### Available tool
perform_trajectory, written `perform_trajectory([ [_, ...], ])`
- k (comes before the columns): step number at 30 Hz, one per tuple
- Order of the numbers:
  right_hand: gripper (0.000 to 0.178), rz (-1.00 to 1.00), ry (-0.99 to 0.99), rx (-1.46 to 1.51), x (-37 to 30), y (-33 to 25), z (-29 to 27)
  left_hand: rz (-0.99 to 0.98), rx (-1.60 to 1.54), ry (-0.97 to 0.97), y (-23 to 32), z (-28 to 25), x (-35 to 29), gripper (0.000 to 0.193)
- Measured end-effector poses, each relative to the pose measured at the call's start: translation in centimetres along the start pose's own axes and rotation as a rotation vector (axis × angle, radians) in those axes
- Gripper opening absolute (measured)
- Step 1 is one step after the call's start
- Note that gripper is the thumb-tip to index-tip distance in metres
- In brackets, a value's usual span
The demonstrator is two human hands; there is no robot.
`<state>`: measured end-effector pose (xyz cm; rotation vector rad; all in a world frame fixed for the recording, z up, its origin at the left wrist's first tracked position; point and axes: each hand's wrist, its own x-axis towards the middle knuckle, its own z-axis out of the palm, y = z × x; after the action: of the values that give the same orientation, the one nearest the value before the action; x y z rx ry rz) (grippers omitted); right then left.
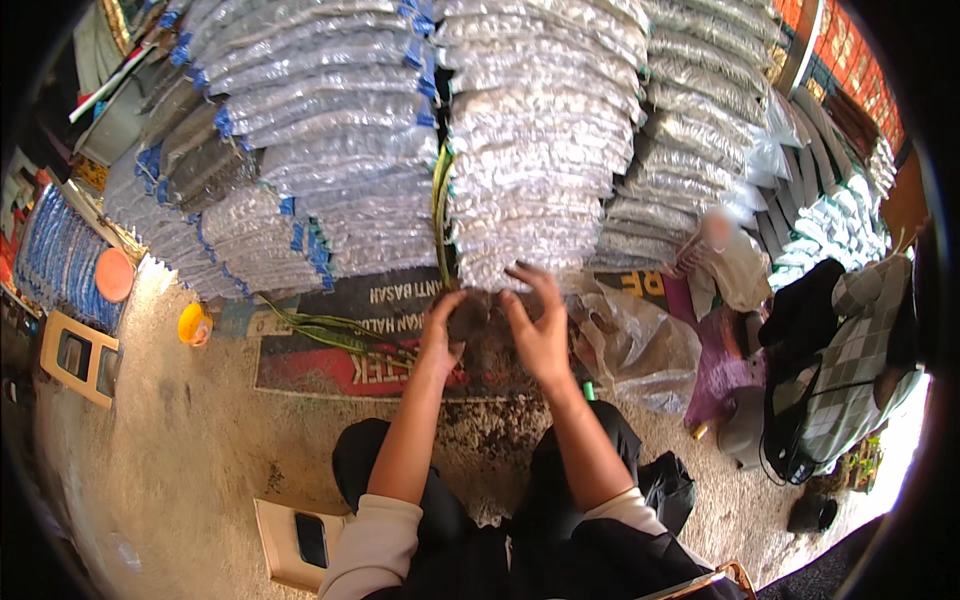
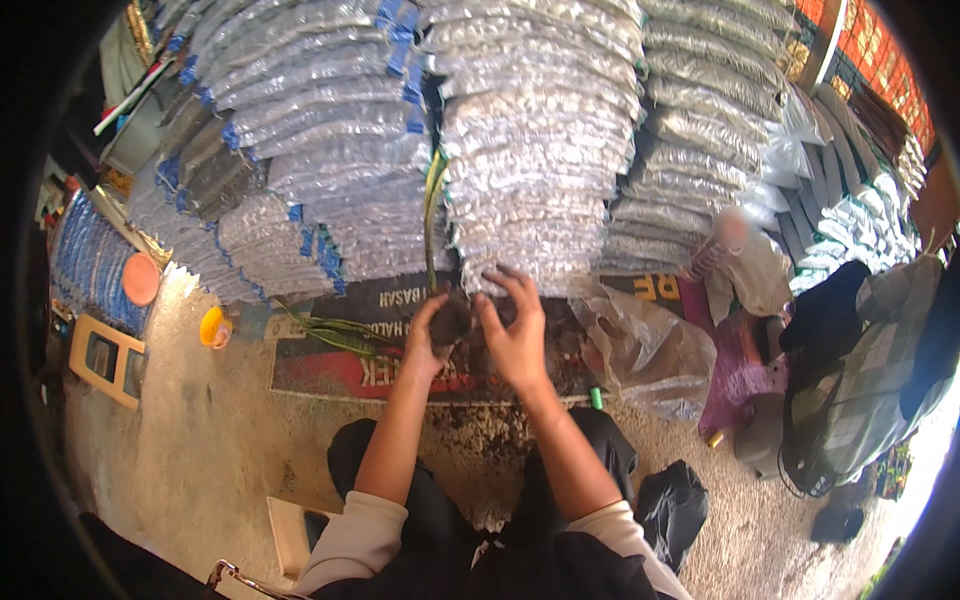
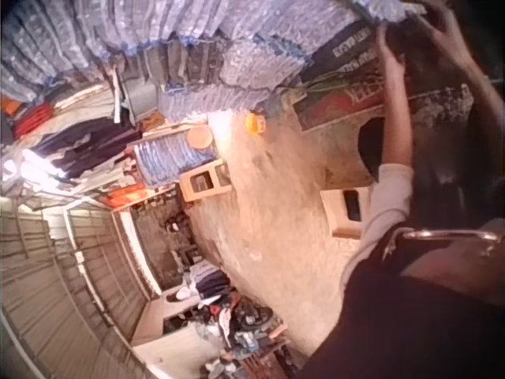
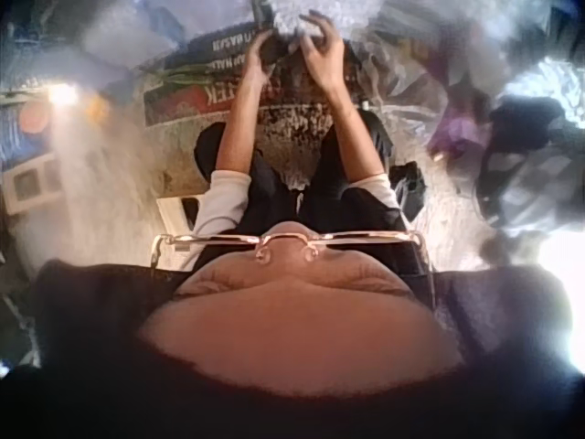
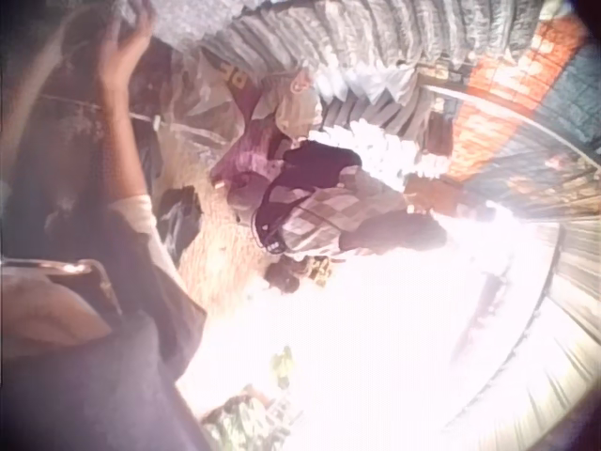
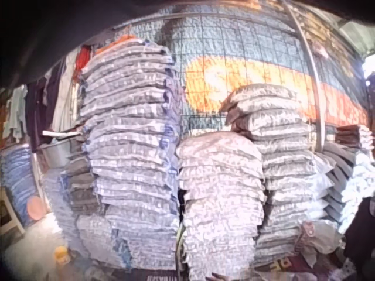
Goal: The person is sitting on the floor, handling a plant with long green leaves and a root ball. They are wrapping the root ball with a fibrous material, likely coconut coir, and securing it with a green string. The person is surrounded by stacks of packaged materials.
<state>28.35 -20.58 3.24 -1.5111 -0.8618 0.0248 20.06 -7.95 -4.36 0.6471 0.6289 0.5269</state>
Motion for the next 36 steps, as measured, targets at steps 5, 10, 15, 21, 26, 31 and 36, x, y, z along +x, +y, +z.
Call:
perform_trajectory([
  [5,0.022,0.02,-0.086,0.117,1.0,-5.6,-6.6,0.052,-0.101,-0.125,1.0,3.2,0.6,0.037],
  [10,0.021,0.143,-0.318,0.061,0.4,-4.8,-10.5,0.063,-0.094,-0.158,0.5,1.4,0.5,0.04],
  [15,0.027,0.382,-0.612,-0.234,-0.9,8.5,-10.8,0.08,-0.045,-0.102,1.0,-0.1,0.4,0.041],
  [21,0.036,0.224,-1.278,-0.911,-3.0,19.5,-3.0,0.146,0.066,-0.025,1.5,-1.8,0.4,0.042],
  [26,0.045,-0.162,-1.436,-1.153,-6.5,23.1,4.5,0.145,-0.022,-0.011,0.9,-1.5,-0.8,0.041],
  [31,0.045,-0.445,-1.105,-1.153,-12.7,26.5,8.7,0.136,-0.023,0.009,0.1,-2.8,-0.8,0.042],
  [36,0.038,-0.392,-1.126,-1.248,-13.5,25.3,9.7,0.126,-0.056,-0.058,0.2,-3.3,-1.3,0.041],
])
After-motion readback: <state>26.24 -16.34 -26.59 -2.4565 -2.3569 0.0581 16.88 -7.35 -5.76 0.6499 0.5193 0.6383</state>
